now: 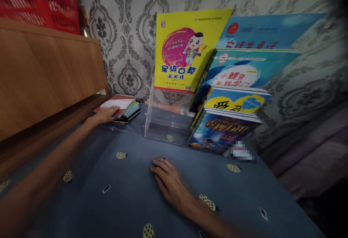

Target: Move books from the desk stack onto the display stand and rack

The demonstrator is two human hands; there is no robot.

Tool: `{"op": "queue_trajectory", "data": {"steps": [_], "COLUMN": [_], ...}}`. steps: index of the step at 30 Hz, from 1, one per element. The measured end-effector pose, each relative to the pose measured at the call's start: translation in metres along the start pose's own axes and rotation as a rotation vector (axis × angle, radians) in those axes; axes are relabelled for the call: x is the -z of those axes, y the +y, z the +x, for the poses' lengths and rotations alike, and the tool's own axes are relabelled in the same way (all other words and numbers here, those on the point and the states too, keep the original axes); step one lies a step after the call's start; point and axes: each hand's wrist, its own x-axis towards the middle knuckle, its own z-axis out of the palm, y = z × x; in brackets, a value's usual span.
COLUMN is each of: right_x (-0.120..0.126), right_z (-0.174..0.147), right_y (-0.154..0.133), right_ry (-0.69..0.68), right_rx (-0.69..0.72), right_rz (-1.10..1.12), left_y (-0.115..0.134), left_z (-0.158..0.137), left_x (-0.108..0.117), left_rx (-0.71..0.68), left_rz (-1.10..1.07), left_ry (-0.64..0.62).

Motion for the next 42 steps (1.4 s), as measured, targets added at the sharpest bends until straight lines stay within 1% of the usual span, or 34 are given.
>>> {"op": "queue_trajectory", "data": {"steps": [5,9,12,16,18,19,22,25,28,31,33,36,39,42], "right_x": [0.009,0.012,0.010,0.005,0.002,0.001,-0.002,-0.002,0.003,0.012,0.018,0.027,0.034,0.038], "right_z": [0.005,0.005,0.005,0.007,0.007,0.006,0.006,0.008,0.009,0.004,-0.005,-0.025,-0.041,-0.045], "right_y": [-0.009,-0.009,-0.006,-0.001,0.002,0.004,0.008,0.010,0.009,0.009,0.010,0.008,-0.001,-0.011], "right_ry": [-0.067,-0.059,-0.033,-0.008,-0.003,-0.001,0.026,0.081,0.141,0.155,0.112,0.009,-0.076,-0.132], "right_rx": [0.014,0.011,0.003,-0.045,-0.078,-0.089,-0.101,-0.123,-0.170,-0.191,-0.196,-0.209,-0.195,-0.202], "right_rz": [0.039,0.094,0.149,0.224,0.256,0.268,0.299,0.342,0.380,0.367,0.311,0.191,0.091,0.012], "left_y": [0.021,0.044,0.066,0.107,0.129,0.140,0.172,0.206,0.240,0.268,0.279,0.279,0.266,0.249], "left_z": [-0.024,-0.055,-0.093,-0.158,-0.191,-0.207,-0.248,-0.273,-0.283,-0.283,-0.280,-0.271,-0.255,-0.235], "left_x": [0.011,0.009,-0.002,-0.017,-0.018,-0.017,-0.009,-0.007,-0.011,-0.017,-0.017,-0.013,-0.013,-0.021], "left_rx": [0.020,0.048,0.057,0.049,0.049,0.041,-0.060,-0.201,-0.332,-0.449,-0.511,-0.590,-0.655,-0.662], "left_rz": [0.111,0.178,0.232,0.246,0.231,0.221,0.176,0.159,0.145,0.080,-0.001,-0.126,-0.246,-0.351], "left_ry": [0.039,0.019,-0.031,-0.143,-0.174,-0.212,-0.292,-0.308,-0.301,-0.200,-0.137,-0.140,-0.166,-0.145]}}
